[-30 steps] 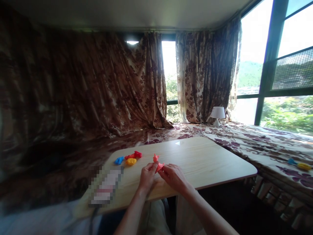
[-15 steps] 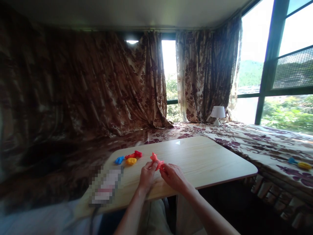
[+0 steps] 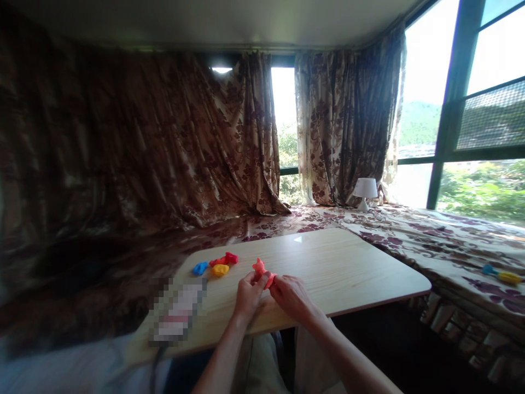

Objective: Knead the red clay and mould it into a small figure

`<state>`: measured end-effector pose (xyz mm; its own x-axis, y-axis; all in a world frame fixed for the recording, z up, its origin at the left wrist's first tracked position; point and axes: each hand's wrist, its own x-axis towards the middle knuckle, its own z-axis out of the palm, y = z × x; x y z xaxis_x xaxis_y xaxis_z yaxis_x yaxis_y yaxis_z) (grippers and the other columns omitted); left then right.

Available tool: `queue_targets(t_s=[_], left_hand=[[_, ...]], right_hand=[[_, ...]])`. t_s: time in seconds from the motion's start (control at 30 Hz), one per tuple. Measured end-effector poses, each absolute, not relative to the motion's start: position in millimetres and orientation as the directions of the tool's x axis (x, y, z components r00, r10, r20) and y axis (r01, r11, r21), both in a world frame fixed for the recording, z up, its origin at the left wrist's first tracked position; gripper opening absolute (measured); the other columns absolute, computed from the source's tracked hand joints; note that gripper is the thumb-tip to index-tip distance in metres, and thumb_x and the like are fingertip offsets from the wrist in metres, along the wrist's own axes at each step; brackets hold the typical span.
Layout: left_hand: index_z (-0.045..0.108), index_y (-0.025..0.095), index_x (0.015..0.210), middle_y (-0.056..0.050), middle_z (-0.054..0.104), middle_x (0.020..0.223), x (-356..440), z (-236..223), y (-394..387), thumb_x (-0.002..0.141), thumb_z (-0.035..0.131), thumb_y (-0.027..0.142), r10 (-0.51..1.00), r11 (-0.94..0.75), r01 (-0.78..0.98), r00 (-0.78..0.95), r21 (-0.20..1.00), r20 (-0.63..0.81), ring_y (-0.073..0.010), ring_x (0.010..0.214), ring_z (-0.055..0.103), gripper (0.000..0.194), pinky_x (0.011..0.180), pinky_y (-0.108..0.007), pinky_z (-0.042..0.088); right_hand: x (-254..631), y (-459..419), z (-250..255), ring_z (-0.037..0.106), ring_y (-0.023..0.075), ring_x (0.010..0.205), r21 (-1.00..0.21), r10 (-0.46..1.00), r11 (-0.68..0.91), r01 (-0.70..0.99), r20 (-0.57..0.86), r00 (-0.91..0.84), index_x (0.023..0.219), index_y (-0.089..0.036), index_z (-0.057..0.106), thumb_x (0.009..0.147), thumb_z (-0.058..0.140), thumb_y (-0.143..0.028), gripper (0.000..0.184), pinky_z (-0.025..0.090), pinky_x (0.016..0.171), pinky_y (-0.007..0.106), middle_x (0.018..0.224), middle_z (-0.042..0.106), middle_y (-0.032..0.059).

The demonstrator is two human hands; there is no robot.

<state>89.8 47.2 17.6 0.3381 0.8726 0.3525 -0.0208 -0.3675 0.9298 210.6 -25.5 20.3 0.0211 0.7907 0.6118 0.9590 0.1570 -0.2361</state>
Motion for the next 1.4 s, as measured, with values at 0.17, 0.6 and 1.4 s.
queue_targets(t_s=[0.17, 0.6, 1.4], left_hand=[[0.07, 0.014, 0.084, -0.005, 0.067, 0.08, 88, 20, 45, 0.081, 0.05, 0.048, 0.813, -0.43, -0.098, 0.391, 0.898, 0.432, -0.0181, 0.079, 0.057, 0.04, 0.079, -0.027, 0.042], [0.07, 0.014, 0.076, -0.003, 0.065, 0.07, 87, 19, 46, 0.077, 0.054, 0.045, 0.843, -0.43, -0.008, 0.354, 0.903, 0.405, -0.016, 0.068, 0.056, 0.036, 0.066, -0.025, 0.041], [0.065, 0.013, 0.082, -0.006, 0.069, 0.079, 90, 17, 49, 0.071, 0.064, 0.04, 0.886, -0.369, -0.164, 0.236, 0.915, 0.4, -0.018, 0.074, 0.062, 0.029, 0.071, -0.028, 0.047]], right_hand=[[213, -26, 20, 0.058, 0.013, 0.063, -0.313, 0.78, 0.201, 0.928, 0.624, 0.042, 0.077, -0.019, 0.057, 0.092, 0.039, -0.024, 0.024, 0.028, 0.058, 0.023, 0.07, 0.066, 0.0018], [213, -24, 18, 0.059, 0.0139, 0.062, -0.256, 0.785, 0.164, 0.953, 0.619, 0.031, 0.078, -0.019, 0.057, 0.091, 0.046, -0.028, 0.02, 0.029, 0.06, 0.024, 0.068, 0.066, 0.0015], [216, -26, 21, 0.056, 0.0132, 0.064, -0.305, 0.822, 0.195, 0.932, 0.569, 0.014, 0.069, -0.019, 0.062, 0.088, 0.048, -0.026, 0.024, 0.03, 0.059, 0.024, 0.068, 0.064, 0.0004]])
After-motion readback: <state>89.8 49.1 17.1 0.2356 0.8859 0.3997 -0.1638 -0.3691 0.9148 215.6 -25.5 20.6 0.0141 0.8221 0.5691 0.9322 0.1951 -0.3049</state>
